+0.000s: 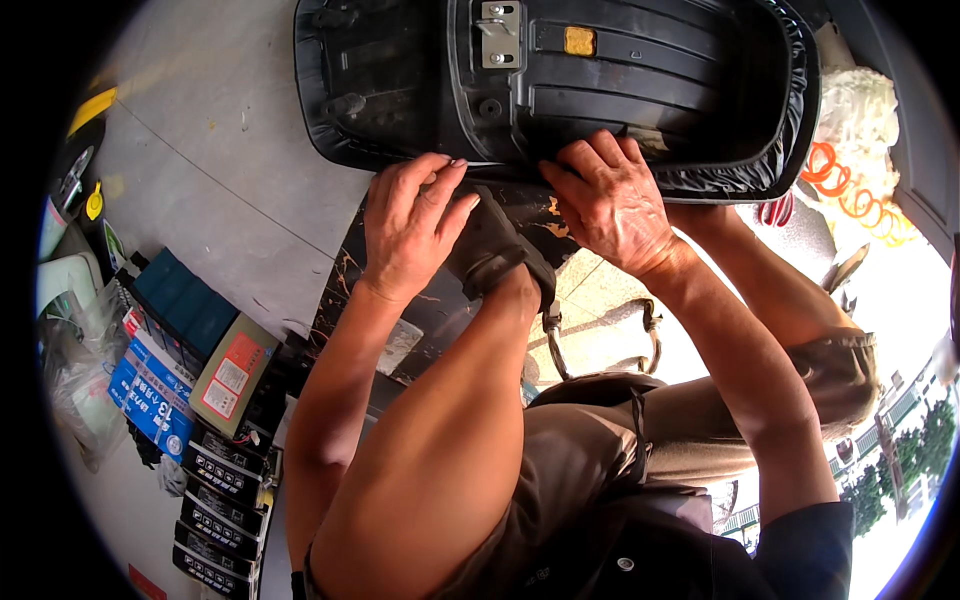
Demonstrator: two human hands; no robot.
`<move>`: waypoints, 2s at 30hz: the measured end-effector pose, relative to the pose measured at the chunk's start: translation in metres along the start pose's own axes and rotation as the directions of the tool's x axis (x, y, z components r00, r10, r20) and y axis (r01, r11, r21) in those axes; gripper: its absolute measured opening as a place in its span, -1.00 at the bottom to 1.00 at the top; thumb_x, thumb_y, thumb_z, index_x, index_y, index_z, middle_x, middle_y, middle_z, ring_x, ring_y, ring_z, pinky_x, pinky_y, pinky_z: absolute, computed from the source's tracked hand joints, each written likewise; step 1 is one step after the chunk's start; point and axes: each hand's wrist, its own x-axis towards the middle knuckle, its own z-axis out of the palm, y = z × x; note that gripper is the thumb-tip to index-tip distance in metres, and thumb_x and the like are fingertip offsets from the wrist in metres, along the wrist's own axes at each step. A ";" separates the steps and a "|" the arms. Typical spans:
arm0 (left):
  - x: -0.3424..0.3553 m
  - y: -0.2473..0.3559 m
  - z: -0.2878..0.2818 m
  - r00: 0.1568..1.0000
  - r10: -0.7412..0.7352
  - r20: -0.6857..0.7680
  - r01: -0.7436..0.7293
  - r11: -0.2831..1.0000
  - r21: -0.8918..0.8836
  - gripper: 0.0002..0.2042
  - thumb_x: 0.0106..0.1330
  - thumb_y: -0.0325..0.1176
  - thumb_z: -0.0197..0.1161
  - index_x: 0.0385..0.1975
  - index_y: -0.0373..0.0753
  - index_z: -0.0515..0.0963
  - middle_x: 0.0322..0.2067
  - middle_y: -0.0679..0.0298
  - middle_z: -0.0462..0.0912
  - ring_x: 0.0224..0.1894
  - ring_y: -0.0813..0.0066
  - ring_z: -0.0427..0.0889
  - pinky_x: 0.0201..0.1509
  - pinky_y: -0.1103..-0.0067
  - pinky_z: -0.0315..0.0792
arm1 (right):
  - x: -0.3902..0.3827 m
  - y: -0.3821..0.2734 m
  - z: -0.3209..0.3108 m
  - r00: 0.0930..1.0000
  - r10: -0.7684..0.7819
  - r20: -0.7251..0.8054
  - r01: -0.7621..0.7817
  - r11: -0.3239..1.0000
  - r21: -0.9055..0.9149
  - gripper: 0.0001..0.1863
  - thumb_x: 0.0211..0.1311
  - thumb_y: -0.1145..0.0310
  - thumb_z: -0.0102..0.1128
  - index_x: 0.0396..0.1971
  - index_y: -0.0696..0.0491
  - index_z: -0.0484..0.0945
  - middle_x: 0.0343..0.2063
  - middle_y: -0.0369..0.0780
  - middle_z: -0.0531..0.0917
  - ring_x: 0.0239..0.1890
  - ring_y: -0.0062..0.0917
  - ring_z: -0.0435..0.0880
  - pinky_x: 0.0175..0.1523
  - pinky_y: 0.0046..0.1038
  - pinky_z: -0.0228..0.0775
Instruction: The person is repairing a motorcycle seat. They use a staple gun to attach the seat cover to the base, then use pliers to remove staples and a screwdriver to adjust components.
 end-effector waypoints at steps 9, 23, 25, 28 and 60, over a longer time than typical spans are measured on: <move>0.017 0.004 0.003 0.998 -0.062 0.016 0.063 0.994 -0.094 -0.68 0.09 -0.46 0.48 -0.13 -0.27 0.64 -0.13 0.21 0.66 -0.09 0.18 0.61 0.01 0.35 0.47 | 0.004 -0.004 -0.007 0.996 0.085 0.042 -0.087 0.994 0.070 -0.63 -0.05 0.40 0.37 -0.14 0.01 0.70 -0.23 -0.29 0.56 -0.12 -0.36 0.51 -0.02 -0.29 0.39; 0.038 0.004 -0.003 0.991 -0.053 0.125 0.076 0.979 -0.187 -0.85 0.12 -0.47 0.43 -0.30 -0.27 0.67 -0.26 0.31 0.65 -0.16 0.28 0.58 -0.10 0.38 0.47 | 0.047 0.001 -0.025 0.988 -0.028 0.149 0.023 0.999 0.038 -0.87 0.01 0.46 0.23 -0.38 0.04 0.56 -0.37 -0.19 0.58 -0.20 -0.30 0.66 -0.24 -0.31 0.59; 0.052 0.000 -0.003 0.979 -0.077 0.187 0.122 0.962 -0.243 -0.86 0.14 -0.46 0.42 -0.31 -0.27 0.68 -0.30 0.30 0.66 -0.18 0.28 0.57 -0.10 0.41 0.47 | 0.042 -0.002 -0.023 0.994 -0.056 0.092 0.062 0.996 -0.063 -0.87 -0.02 0.45 0.24 -0.40 0.02 0.54 -0.39 -0.22 0.55 -0.25 -0.34 0.63 -0.28 -0.36 0.58; 0.065 -0.004 -0.004 0.943 -0.085 0.323 0.178 0.946 -0.271 -0.87 0.16 -0.44 0.40 -0.31 -0.25 0.69 -0.36 0.30 0.65 -0.24 0.28 0.54 -0.11 0.42 0.46 | 0.032 -0.002 -0.017 0.996 -0.086 0.028 0.089 0.991 -0.098 -0.87 -0.08 0.44 0.26 -0.47 -0.01 0.51 -0.42 -0.27 0.50 -0.31 -0.39 0.58 -0.32 -0.41 0.57; 0.027 0.015 0.024 0.996 0.018 0.085 -0.012 0.997 -0.075 -0.59 -0.10 -0.45 0.54 -0.19 -0.12 0.60 -0.10 0.37 0.57 0.02 0.28 0.54 0.11 0.28 0.32 | -0.011 0.003 -0.015 1.000 -0.015 0.003 0.015 0.995 -0.103 -0.68 -0.06 0.37 0.24 -0.21 0.01 0.70 -0.37 -0.27 0.50 -0.25 -0.39 0.51 -0.16 -0.35 0.37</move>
